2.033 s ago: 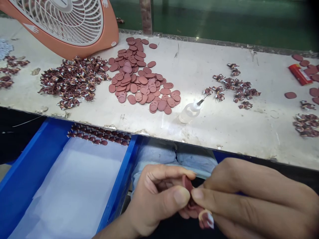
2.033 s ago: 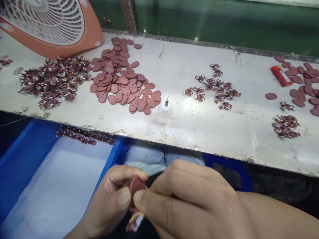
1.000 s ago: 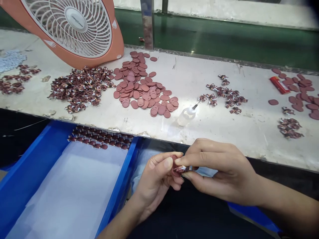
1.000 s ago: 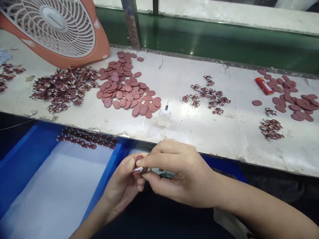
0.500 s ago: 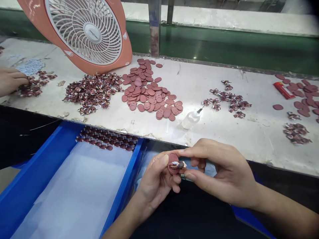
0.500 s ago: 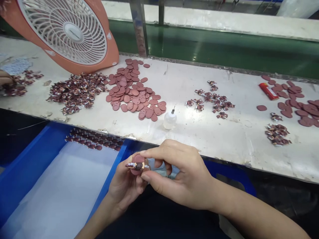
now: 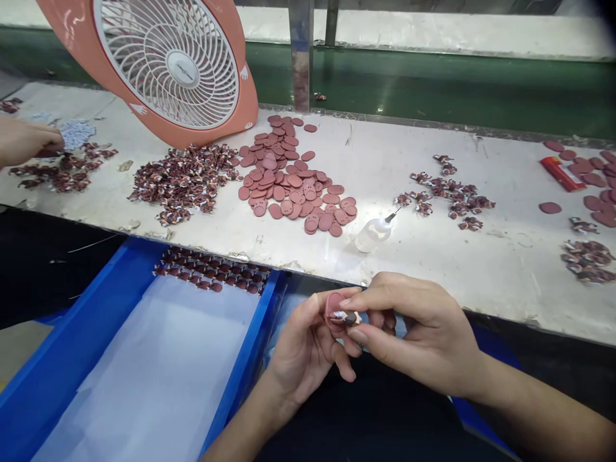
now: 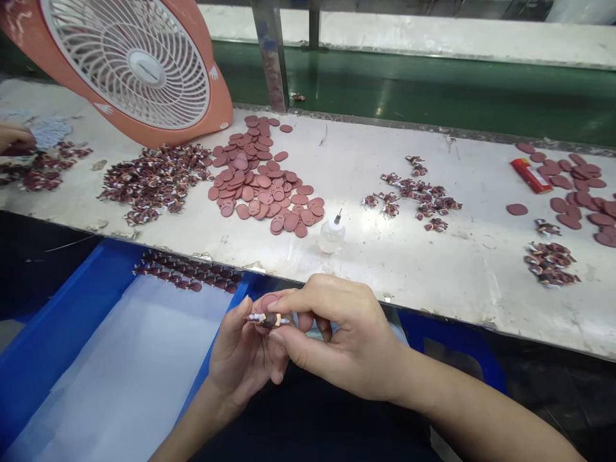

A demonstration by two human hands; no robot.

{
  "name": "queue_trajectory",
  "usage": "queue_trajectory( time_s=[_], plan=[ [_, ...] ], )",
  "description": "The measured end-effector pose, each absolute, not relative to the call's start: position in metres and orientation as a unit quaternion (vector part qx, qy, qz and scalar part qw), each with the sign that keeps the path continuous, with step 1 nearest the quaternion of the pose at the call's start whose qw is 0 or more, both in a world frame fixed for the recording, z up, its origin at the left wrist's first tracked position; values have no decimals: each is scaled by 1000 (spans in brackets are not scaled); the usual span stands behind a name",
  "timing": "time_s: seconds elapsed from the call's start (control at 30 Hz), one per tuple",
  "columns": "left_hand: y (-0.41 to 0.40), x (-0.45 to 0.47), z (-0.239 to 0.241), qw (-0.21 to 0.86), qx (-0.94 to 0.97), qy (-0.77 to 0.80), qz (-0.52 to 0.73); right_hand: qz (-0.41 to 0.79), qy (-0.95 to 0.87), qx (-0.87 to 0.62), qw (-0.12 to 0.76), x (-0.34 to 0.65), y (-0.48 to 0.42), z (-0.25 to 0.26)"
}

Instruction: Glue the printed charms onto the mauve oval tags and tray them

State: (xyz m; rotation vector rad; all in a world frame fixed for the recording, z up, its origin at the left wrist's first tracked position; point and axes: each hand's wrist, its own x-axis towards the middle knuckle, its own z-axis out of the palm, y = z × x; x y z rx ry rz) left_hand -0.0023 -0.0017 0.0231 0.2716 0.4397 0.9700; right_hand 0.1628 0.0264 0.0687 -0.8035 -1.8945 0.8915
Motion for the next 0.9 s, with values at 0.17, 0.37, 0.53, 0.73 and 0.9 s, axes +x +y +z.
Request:
queue_trajectory(
  time_s=[0.17, 0.37, 0.53, 0.73, 0.9],
  plan=[
    [0, -6, 28, 818, 106, 291, 485, 314, -758, -342, 458, 160, 29, 65],
    [-7, -8, 26, 717, 118, 401, 559, 233, -767, -355, 481, 154, 30, 57],
    [-14, -9, 24, 603, 182, 479, 612, 187, -766, -353, 505, 147, 32, 53],
    [-16, -12, 28, 490, 335, 488, 640, -9, -803, -328, 498, 141, 34, 42],
    [-8, -10, 36, 497, 344, 495, 623, -31, -831, -287, 475, 140, 35, 41]
  ],
)
